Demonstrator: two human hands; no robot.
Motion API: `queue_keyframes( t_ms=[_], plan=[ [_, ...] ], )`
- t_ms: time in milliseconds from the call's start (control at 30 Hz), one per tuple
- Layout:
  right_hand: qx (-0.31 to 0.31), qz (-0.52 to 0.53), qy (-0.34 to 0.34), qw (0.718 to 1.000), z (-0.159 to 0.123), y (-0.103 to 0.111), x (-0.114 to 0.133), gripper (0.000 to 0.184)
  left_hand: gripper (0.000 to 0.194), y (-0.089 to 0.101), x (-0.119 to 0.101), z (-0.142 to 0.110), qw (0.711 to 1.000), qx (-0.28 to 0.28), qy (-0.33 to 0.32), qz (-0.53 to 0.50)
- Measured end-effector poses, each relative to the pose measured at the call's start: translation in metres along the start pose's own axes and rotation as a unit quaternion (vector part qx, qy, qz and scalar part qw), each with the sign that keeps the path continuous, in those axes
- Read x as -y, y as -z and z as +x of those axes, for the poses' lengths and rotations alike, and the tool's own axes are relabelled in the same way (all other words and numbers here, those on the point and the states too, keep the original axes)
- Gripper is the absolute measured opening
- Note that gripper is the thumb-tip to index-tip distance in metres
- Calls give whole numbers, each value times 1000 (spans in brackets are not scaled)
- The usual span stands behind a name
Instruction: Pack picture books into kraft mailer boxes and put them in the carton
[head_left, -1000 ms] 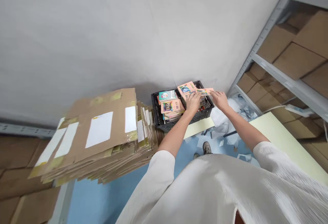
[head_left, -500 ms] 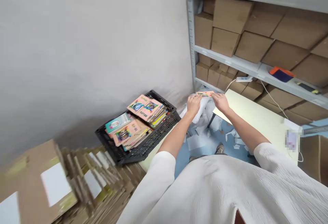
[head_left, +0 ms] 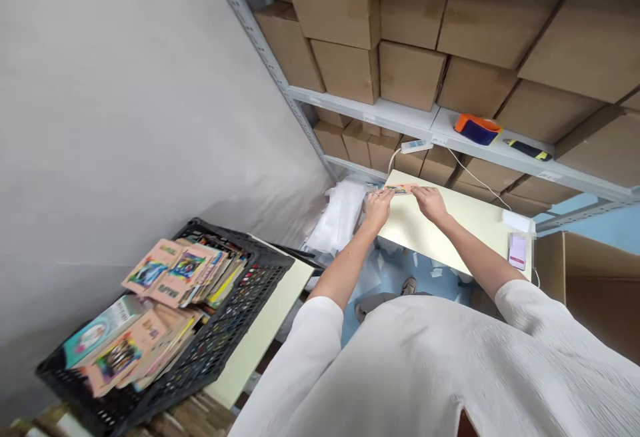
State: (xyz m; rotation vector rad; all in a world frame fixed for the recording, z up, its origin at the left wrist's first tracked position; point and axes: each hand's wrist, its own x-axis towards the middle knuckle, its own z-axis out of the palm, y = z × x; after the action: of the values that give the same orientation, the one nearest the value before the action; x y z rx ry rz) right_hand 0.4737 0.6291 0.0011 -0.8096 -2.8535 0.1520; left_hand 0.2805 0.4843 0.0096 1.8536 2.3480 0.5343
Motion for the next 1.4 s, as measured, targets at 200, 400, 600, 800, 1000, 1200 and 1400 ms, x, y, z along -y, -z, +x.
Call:
queue_keyframes(
  t_ms=[200,400,600,800,1000,1200,1400],
  plan=[
    [23,8,-51,998,-18,-24,-43,51,58,-34,-21,30,997,63,-32,-11],
    [67,18,-108,992,-38,-54,-62,50,56,-73,-24,50,991,117,-61,-10],
    [121,33,-152,980,-55,-91,-79,51,53,-121,-22,63,979,182,-85,-25],
    [147,59,-165,974,-78,-124,-89,54,54,-162,-19,52,963,251,-100,-20],
    [162,76,-176,968,-97,-144,-88,50,55,-184,-16,33,942,304,-142,-18],
    [146,60,-243,957,-103,-136,-69,51,50,-181,-14,39,945,296,-138,-15],
    [183,79,-279,940,-96,-128,-39,53,53,-182,-19,67,944,300,-135,-24]
  ],
)
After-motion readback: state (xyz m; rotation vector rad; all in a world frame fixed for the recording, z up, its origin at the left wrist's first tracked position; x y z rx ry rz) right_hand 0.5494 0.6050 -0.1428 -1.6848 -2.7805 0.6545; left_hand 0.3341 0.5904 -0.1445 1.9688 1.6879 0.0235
